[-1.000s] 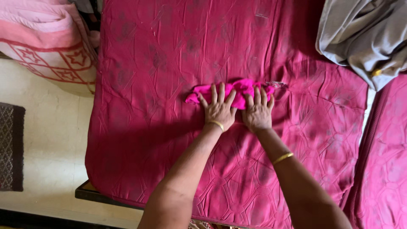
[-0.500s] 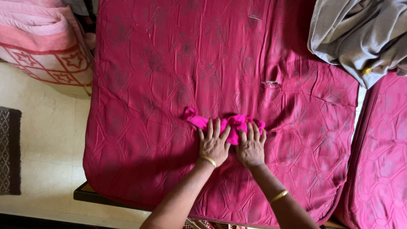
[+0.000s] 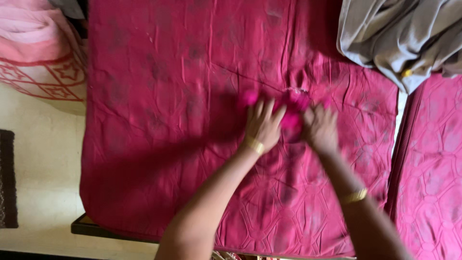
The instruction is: The person wipes a red patterned mattress surface with a pink cloth, moving systematically across the area. A gray patterned sheet is pushed aside to access more of the mattress.
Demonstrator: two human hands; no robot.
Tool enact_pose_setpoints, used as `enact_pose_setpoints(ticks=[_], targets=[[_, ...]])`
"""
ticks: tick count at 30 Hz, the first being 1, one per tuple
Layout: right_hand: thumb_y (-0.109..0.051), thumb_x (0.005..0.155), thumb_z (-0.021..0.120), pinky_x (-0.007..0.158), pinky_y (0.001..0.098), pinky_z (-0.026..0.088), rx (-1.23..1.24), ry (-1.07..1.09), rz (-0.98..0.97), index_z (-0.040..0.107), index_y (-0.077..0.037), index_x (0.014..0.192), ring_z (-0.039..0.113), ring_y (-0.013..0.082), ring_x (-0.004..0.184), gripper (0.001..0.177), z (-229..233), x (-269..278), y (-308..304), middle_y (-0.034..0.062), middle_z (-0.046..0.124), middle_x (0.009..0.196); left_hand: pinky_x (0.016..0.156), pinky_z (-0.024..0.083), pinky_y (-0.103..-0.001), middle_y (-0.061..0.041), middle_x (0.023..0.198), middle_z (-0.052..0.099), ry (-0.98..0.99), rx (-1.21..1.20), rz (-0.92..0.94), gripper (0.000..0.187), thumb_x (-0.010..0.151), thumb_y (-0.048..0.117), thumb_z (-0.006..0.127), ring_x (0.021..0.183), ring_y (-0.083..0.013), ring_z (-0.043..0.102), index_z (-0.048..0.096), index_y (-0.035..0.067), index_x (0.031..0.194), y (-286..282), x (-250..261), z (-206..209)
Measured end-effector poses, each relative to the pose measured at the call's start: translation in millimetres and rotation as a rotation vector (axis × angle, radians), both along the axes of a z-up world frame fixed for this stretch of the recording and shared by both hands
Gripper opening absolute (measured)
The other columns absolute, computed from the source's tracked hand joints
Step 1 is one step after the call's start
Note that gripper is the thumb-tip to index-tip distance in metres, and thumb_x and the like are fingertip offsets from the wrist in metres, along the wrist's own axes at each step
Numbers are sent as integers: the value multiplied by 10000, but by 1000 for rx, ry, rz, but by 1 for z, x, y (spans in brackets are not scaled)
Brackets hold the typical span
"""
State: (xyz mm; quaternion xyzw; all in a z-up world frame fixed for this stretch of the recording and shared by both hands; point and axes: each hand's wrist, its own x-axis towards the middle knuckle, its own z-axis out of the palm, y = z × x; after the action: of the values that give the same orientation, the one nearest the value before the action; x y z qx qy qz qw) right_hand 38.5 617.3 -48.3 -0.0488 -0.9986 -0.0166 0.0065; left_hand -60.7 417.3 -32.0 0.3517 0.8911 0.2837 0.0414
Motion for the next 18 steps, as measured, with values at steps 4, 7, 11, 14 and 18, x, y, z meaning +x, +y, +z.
enact_pose_setpoints(ticks=[4, 7, 11, 14, 18], targets=[[-157, 988, 592, 1207, 682, 267, -52, -36, -79, 517, -114, 1360, 361, 437, 1499, 382, -4, -48, 71, 194, 443, 1595, 1182, 256, -686, -164, 1582, 339, -113, -127, 4, 620, 896, 323, 646, 1494, -462, 252, 485, 256, 1491, 86, -48, -16], [-185, 861, 603, 1182, 693, 178, -168, -124, -126, 520, -173, 1494, 278, 450, 1516, 638, -12, -44, 82, 204, 388, 1629, 1169, 144, -730, -150, 1640, 208, -278, -294, 29, 676, 896, 427, 624, 1525, -459, 101, 397, 298, 1520, 111, -40, -16], [-245, 864, 610, 1205, 672, 156, -94, -143, -133, 519, -176, 1498, 265, 454, 1519, 644, -19, -10, 66, 227, 354, 1642, 1179, 110, -737, -136, 1687, 151, -286, -370, -25, 712, 918, 443, 608, 1553, -418, 61, 353, 299, 1567, 101, -4, -9], [-269, 856, 613, 1214, 664, 148, -115, -143, -177, 525, -179, 1491, 266, 451, 1514, 647, -19, 13, 48, 218, 353, 1635, 1187, 111, -728, -137, 1686, 161, -277, -376, -58, 688, 929, 448, 591, 1552, -413, 78, 371, 295, 1563, 90, 13, -7], [-275, 826, 612, 1224, 648, 153, -98, -163, -207, 531, -186, 1475, 280, 428, 1511, 660, -11, 39, 29, 205, 365, 1621, 1196, 129, -710, -143, 1680, 192, -273, -355, -86, 664, 946, 446, 568, 1552, -421, 107, 396, 278, 1565, 77, 38, -3]])
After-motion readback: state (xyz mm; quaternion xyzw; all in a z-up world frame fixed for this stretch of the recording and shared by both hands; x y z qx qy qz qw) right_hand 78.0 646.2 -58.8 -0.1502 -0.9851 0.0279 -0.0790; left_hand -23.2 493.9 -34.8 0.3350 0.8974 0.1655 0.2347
